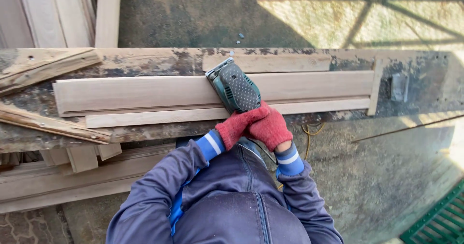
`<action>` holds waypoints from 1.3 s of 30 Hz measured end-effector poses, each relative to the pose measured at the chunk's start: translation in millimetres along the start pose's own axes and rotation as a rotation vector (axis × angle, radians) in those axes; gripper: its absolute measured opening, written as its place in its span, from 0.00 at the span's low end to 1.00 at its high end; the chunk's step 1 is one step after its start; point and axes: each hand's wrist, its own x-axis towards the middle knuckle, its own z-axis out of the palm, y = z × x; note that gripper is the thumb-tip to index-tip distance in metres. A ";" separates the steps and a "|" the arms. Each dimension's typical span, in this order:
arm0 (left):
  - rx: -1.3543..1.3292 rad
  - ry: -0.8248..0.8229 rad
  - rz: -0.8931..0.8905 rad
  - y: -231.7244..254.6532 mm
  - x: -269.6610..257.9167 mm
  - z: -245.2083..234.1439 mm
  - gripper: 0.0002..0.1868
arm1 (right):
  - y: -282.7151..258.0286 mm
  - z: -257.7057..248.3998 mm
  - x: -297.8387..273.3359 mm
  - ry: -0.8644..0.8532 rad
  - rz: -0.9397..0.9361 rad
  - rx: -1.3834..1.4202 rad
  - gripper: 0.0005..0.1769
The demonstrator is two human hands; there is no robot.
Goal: Sanding a wooden plank using an orbital sander and manual sandpaper on a workbench.
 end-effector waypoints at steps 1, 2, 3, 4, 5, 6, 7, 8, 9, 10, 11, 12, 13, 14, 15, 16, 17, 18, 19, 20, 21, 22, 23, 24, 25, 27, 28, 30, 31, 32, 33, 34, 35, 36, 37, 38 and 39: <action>-0.040 -0.018 0.000 -5.5 10.3 5.9 0.45 | 6.3 -6.1 2.2 0.028 0.012 0.018 0.19; -0.079 -0.035 -0.001 -10.2 19.9 11.9 0.41 | 11.7 -12.7 4.1 0.056 0.025 0.037 0.19; -0.062 -0.041 0.002 -13.0 26.6 20.6 0.41 | 18.0 -19.6 3.5 0.071 0.030 0.047 0.19; -0.045 -0.060 0.012 -15.6 34.1 28.9 0.40 | 24.4 -25.7 3.6 0.097 0.045 0.070 0.19; -0.025 -0.073 0.006 -23.7 39.1 33.0 0.39 | 31.6 -27.2 -2.2 0.114 0.073 0.097 0.18; -0.005 -0.073 -0.006 -26.0 42.8 34.6 0.39 | 36.2 -26.6 -4.8 0.119 0.091 0.111 0.18; 0.045 -0.108 -0.037 -27.9 47.6 40.8 0.40 | 42.5 -30.3 -6.1 0.138 0.117 0.127 0.18; 0.095 -0.143 -0.068 -29.6 52.2 46.8 0.41 | 48.3 -34.0 -7.3 0.158 0.143 0.143 0.18; 0.104 -0.153 -0.070 -20.4 35.8 58.0 0.41 | 53.7 -38.6 -7.2 0.169 0.150 0.143 0.18; 0.092 -0.143 -0.069 -11.5 19.4 68.3 0.44 | 58.9 -42.6 -7.2 0.192 0.168 0.155 0.18; 0.069 -0.119 -0.072 -5.9 1.2 75.1 0.46 | 64.1 -43.4 -9.7 0.197 0.181 0.167 0.17; 0.066 -0.115 -0.078 -13.9 9.1 80.6 0.46 | 72.5 -46.2 -13.3 0.190 0.184 0.165 0.17; 0.097 -0.137 -0.083 -19.1 18.3 85.5 0.45 | 79.5 -48.4 -13.4 0.197 0.191 0.182 0.17; 0.127 -0.160 -0.088 -24.4 27.3 91.1 0.43 | 86.9 -51.4 -13.7 0.204 0.197 0.199 0.17; 0.131 -0.156 -0.086 -21.4 23.9 98.0 0.43 | 93.6 -54.6 -13.2 0.203 0.195 0.204 0.17; 0.152 -0.163 -0.094 -18.8 20.4 105.7 0.43 | 100.9 -58.3 -13.0 0.215 0.203 0.223 0.17; 0.167 -0.173 -0.101 -17.6 18.0 116.1 0.43 | 110.7 -64.2 -12.2 0.227 0.209 0.234 0.16; 0.165 -0.173 -0.097 -20.2 18.7 126.3 0.43 | 120.0 -68.6 -14.4 0.227 0.204 0.234 0.16; 0.245 -0.181 -0.129 -22.1 20.1 138.3 0.45 | 130.1 -74.8 -15.3 0.241 0.207 0.243 0.16; 0.326 -0.188 -0.161 -24.5 21.8 150.8 0.47 | 140.8 -81.2 -16.1 0.255 0.210 0.253 0.16; 0.316 -0.190 -0.156 -39.1 35.5 156.5 0.47 | 153.0 -88.6 -16.4 0.253 0.202 0.245 0.16; 0.223 -0.213 -0.150 -54.2 49.7 162.9 0.46 | 165.9 -96.0 -16.6 0.262 0.204 0.250 0.16; 0.133 -0.230 -0.146 -69.7 62.8 167.7 0.46 | 177.9 -101.8 -17.9 0.267 0.207 0.259 0.15; 0.124 -0.226 -0.143 -77.0 70.0 181.6 0.46 | 191.2 -110.4 -14.9 0.261 0.201 0.255 0.15; 0.139 -0.237 -0.140 -84.8 76.3 193.2 0.46 | 203.6 -115.7 -15.0 0.275 0.217 0.274 0.15; 0.153 -0.247 -0.136 -94.6 80.5 216.2 0.46 | 225.8 -127.6 -14.6 0.289 0.232 0.292 0.15; 0.153 -0.242 -0.128 -95.9 77.9 226.5 0.45 | 234.4 -133.7 -14.2 0.302 0.241 0.305 0.15; 0.140 -0.228 -0.103 -98.9 84.2 249.0 0.45 | 251.4 -147.4 -9.4 0.307 0.228 0.317 0.15; 0.175 -0.221 -0.125 -103.0 91.3 258.6 0.44 | 259.6 -152.3 -9.2 0.310 0.228 0.332 0.14; 0.209 -0.214 -0.148 -106.4 99.2 267.3 0.44 | 267.2 -156.5 -8.2 0.314 0.228 0.346 0.14; 0.206 -0.206 -0.151 -112.7 104.2 273.4 0.44 | 276.7 -160.3 -10.7 0.304 0.229 0.350 0.14; 0.258 -0.225 -0.144 -118.2 109.6 279.3 0.42 | 285.8 -163.9 -12.4 0.307 0.240 0.366 0.14; 0.312 -0.251 -0.134 -121.5 115.8 286.8 0.41 | 294.4 -169.3 -12.4 0.316 0.251 0.381 0.14; 0.313 -0.248 -0.135 -130.6 123.5 295.7 0.41 | 302.7 -172.7 -17.5 0.314 0.251 0.383 0.14; 0.385 -0.289 -0.136 -139.6 131.1 303.7 0.38 | 310.4 -175.6 -22.9 0.324 0.264 0.397 0.14; 0.457 -0.330 -0.137 -148.3 139.0 311.5 0.36 | 317.9 -178.2 -27.8 0.333 0.277 0.412 0.13; 0.464 -0.331 -0.147 -149.1 139.2 318.0 0.36 | 326.7 -182.1 -31.4 0.335 0.288 0.416 0.13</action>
